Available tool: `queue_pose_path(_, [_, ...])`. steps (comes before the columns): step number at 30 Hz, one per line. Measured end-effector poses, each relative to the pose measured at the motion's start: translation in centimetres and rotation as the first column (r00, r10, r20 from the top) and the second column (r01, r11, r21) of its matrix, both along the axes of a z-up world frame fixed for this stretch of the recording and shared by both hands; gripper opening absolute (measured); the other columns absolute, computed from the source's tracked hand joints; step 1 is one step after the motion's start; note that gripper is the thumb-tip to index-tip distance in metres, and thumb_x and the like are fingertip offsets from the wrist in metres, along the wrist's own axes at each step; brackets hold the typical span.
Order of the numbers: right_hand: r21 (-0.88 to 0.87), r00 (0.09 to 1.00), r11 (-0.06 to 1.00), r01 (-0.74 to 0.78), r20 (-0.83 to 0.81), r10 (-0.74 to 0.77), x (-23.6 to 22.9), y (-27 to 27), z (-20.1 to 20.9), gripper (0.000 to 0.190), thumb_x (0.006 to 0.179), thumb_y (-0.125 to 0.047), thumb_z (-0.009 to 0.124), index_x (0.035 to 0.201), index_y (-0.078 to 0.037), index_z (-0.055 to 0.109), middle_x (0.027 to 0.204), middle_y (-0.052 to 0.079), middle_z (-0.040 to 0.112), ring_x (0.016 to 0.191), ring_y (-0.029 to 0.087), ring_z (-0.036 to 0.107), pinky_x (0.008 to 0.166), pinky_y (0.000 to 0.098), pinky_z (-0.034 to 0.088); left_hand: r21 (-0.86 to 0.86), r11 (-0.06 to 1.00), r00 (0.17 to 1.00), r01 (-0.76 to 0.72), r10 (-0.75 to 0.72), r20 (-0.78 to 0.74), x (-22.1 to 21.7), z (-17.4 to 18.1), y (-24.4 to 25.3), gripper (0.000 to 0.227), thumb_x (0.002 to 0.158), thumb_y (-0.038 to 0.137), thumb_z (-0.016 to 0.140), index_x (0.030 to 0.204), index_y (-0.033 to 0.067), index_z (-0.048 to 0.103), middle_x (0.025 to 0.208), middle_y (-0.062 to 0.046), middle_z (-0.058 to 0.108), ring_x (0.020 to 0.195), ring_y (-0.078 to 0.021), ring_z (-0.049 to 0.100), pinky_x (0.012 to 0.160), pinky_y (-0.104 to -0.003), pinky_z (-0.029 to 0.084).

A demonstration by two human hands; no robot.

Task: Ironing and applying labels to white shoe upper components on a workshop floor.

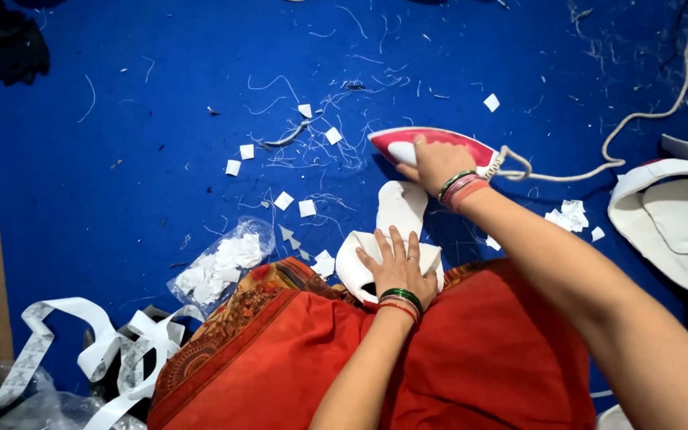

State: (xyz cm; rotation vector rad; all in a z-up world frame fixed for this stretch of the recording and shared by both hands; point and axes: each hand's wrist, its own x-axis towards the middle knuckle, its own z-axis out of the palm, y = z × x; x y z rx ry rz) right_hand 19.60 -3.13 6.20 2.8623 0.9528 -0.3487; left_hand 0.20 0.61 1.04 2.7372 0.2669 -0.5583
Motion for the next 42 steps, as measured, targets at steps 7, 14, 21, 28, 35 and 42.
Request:
queue_pose_path(7, [-0.024, 0.995, 1.0, 0.019, -0.101, -0.021, -2.4, 0.6, -0.3, 0.067, 0.088, -0.064, 0.065, 0.118, -0.005, 0.063, 0.095, 0.02, 0.074, 0.086, 0.035, 0.074, 0.074, 0.047, 0.06, -0.008, 1.0, 1.0, -0.012, 0.012, 0.015, 0.0, -0.3, -0.3, 0.084, 0.091, 0.055, 0.051, 0.161, 0.0166, 0.025, 0.168, -0.019, 0.011, 0.154, -0.0456, 0.003, 0.112, -0.08, 0.0])
queue_pose_path(14, [0.056, 0.991, 0.994, 0.098, -0.098, -0.092, 0.5, 1.0, -1.3, 0.06, 0.088, -0.062, 0.064, 0.114, -0.008, 0.068, 0.095, 0.02, 0.075, 0.088, 0.036, 0.075, 0.077, 0.0476, 0.06, 0.024, 1.0, 0.999, 0.007, -0.008, 0.034, 0.0, 0.5, 0.0, 0.089, 0.087, 0.052, 0.056, 0.161, 0.0149, 0.024, 0.167, -0.021, 0.015, 0.152, -0.0467, 0.006, 0.11, -0.08, 0.003])
queue_pose_path(21, [-0.013, 0.985, 0.999, -0.034, -0.168, 0.031, 0.0, -0.8, -1.3, 0.065, 0.084, -0.067, 0.065, 0.116, -0.01, 0.067, 0.092, 0.021, 0.075, 0.086, 0.039, 0.074, 0.078, 0.0492, 0.059, 0.084, 0.996, 1.0, -0.01, 0.009, 0.015, 3.1, -2.2, -0.7, 0.082, 0.093, 0.057, 0.053, 0.159, 0.0136, 0.029, 0.155, -0.02, 0.038, 0.149, -0.0474, 0.024, 0.11, -0.084, 0.011])
queue_pose_path(28, [0.166, 0.995, 0.981, 0.095, 0.022, -0.1, 3.8, -1.0, -1.1, 0.065, 0.088, -0.065, 0.066, 0.118, -0.007, 0.067, 0.092, 0.023, 0.074, 0.085, 0.041, 0.073, 0.074, 0.0499, 0.059, -0.009, 0.989, 0.972, -0.15, 0.146, -0.186, 7.5, 0.4, 2.0, 0.122, 0.074, 0.072, 0.069, 0.166, 0.0161, 0.013, 0.147, -0.014, 0.05, 0.137, -0.0332, 0.042, 0.106, -0.072, 0.029])
queue_pose_path(35, [0.744, 0.935, 0.664, 0.076, 0.178, -0.306, 6.9, -9.7, -4.2, 0.06, 0.094, -0.057, 0.071, 0.11, 0.001, 0.065, 0.096, 0.027, 0.072, 0.088, 0.044, 0.071, 0.078, 0.0492, 0.056, -0.044, 0.993, 0.953, -0.11, 0.093, -0.289, 8.3, -0.4, 2.5, 0.113, 0.075, 0.074, 0.07, 0.164, 0.0241, 0.021, 0.158, -0.012, 0.04, 0.151, -0.0368, 0.026, 0.112, -0.072, 0.024])
queue_pose_path(42, [0.657, 0.809, 0.518, 0.548, -0.258, -0.528, 3.4, -15.8, -6.8, 0.07, 0.073, -0.064, 0.075, 0.103, 0.0, 0.071, 0.098, 0.024, 0.076, 0.091, 0.038, 0.076, 0.084, 0.0447, 0.059, -0.167, 0.946, 0.953, 0.278, -0.293, -0.072, 15.9, -4.3, 14.8, 0.063, 0.066, 0.053, 0.084, 0.114, 0.0119, 0.075, 0.12, -0.022, 0.07, 0.114, -0.038, 0.067, 0.101, -0.046, 0.052])
